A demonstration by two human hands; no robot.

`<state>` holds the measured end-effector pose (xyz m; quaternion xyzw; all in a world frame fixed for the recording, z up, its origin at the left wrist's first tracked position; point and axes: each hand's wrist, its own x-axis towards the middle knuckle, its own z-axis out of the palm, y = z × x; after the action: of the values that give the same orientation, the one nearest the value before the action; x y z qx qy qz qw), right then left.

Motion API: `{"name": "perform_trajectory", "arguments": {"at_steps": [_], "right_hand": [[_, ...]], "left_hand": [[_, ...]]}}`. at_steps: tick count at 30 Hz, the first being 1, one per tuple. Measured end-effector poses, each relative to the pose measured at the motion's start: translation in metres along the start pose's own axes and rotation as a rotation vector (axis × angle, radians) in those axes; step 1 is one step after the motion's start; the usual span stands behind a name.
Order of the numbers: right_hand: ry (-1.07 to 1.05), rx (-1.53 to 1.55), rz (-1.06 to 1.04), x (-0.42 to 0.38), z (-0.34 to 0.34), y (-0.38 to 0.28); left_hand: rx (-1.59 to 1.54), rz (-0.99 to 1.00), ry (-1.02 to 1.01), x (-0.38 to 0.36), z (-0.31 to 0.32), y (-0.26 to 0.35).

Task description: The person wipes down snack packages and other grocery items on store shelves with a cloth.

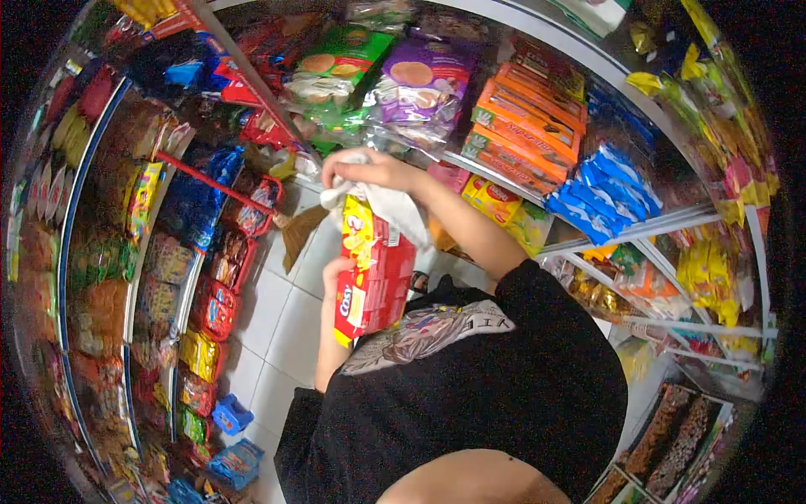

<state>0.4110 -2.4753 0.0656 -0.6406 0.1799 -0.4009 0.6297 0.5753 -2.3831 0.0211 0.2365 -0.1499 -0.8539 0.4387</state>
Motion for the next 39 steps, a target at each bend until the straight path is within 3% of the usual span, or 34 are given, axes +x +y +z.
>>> {"name": "perform_trajectory", "arguments": {"at_steps": [4,6,11,14,15,19,20,23,26,28,30,32,33,34,35,37,38,39], "right_hand": [[0.031,-0.038,-0.12,-0.009,-0.003,-0.03],[0.169,-0.54,-0.077,-0.024,-0.008,-0.032],[0.437,-0.905,0.148,-0.071,-0.014,0.004],[0.776,-0.504,-0.096,-0.066,0.034,0.034],[0.925,-0.387,-0.19,-0.064,0.046,0.038],[0.817,-0.532,-0.326,-0.067,0.049,0.027],[0.751,-0.671,-0.416,-0.064,0.057,0.021],[0.639,-1.023,-0.635,-0.055,0.084,0.007],[0.604,-1.158,-0.755,-0.052,0.076,0.01],[0.594,-1.302,-0.837,-0.055,0.061,0.028],[0.526,-1.416,-0.735,-0.071,0.046,0.049],[0.521,-1.469,-0.658,-0.082,0.03,0.065],[0.577,-1.461,-0.345,-0.088,0.023,0.072],[0.623,-1.431,-0.03,-0.093,0.021,0.07],[0.626,-1.437,-0.026,-0.098,0.019,0.067],[0.644,-0.947,0.108,-0.103,0.022,0.052],[0.514,-0.826,0.432,-0.098,0.031,0.021],[0.523,-0.82,0.436,-0.096,0.033,0.027]], "left_hand": [[0.043,-0.031,-0.161,0.022,0.002,-0.005],[-0.037,-0.073,-0.17,0.025,-0.014,-0.001],[-0.054,0.129,-0.038,0.03,0.012,0.012],[-0.19,0.363,-0.018,0.054,0.025,-0.003],[-0.18,0.369,-0.167,0.056,0.028,0.0],[-0.217,0.559,-0.162,0.069,0.025,0.019],[-0.225,0.629,0.004,0.072,0.028,0.022],[-0.155,0.692,0.226,0.068,0.038,0.016],[-0.193,0.573,0.153,0.069,0.026,0.02],[-0.136,0.618,0.202,0.071,0.028,0.022],[-0.033,0.675,0.364,0.07,0.037,0.02],[-0.124,0.664,0.255,0.069,0.016,0.026],[-0.209,0.646,0.153,0.07,0.007,0.03],[-0.131,0.672,0.226,0.069,0.009,0.032],[-0.137,0.651,0.192,0.066,0.011,0.034],[-0.201,0.639,0.262,0.065,0.025,0.032],[-0.175,0.639,0.262,0.066,0.032,0.028],[-0.146,0.635,0.266,0.066,0.039,0.022]]}}
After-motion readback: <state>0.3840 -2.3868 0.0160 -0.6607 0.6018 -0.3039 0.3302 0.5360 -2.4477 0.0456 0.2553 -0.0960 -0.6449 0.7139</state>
